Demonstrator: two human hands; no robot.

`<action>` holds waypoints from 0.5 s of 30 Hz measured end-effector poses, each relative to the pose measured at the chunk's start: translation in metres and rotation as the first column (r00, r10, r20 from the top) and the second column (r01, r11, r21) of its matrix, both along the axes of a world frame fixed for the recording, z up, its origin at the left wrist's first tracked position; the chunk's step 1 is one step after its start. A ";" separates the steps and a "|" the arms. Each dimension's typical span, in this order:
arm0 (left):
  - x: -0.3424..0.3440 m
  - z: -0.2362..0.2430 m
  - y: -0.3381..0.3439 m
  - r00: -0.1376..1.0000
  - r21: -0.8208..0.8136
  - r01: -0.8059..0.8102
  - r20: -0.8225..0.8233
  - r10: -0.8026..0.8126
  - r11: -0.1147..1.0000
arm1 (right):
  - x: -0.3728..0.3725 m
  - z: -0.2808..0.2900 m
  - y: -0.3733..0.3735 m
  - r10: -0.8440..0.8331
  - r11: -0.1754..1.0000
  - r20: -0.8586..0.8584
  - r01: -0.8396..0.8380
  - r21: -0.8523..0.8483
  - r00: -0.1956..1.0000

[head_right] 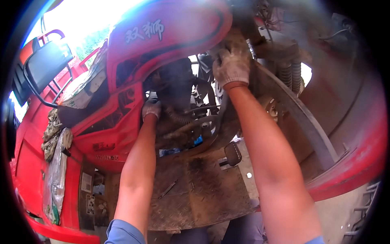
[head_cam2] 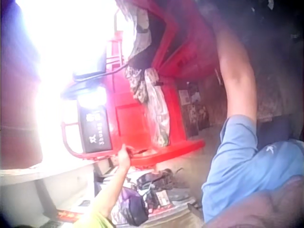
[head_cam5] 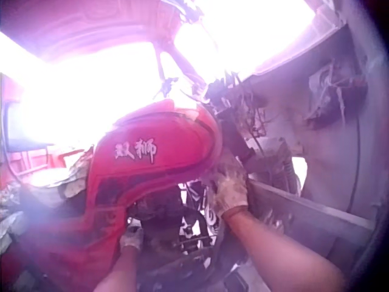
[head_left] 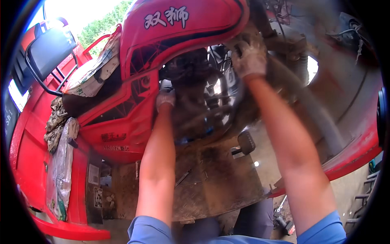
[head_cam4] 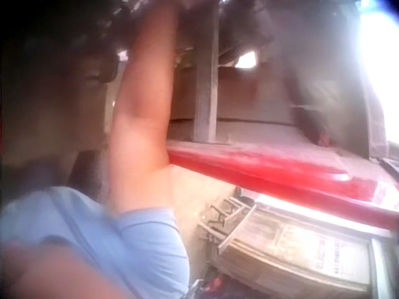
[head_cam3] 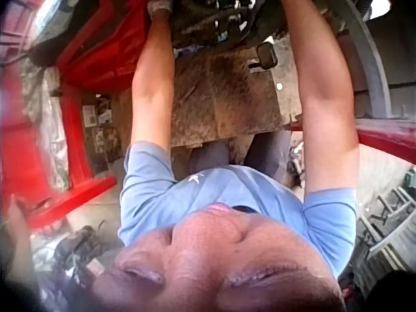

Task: The person uses a power tool and a wrench to work on the engine components of a red three-wheeled motorcycle, removing and handling various mechanical parts.

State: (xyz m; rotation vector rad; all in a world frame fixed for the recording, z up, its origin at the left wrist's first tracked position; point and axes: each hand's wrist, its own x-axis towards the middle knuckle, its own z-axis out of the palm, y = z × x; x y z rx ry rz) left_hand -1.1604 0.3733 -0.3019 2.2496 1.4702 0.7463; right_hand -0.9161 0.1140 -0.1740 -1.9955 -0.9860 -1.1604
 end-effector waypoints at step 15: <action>-0.021 0.061 -0.089 0.989 0.098 0.107 0.090 -0.116 0.989 | -0.017 0.031 -0.009 -0.048 0.999 0.092 0.049 -0.005 0.995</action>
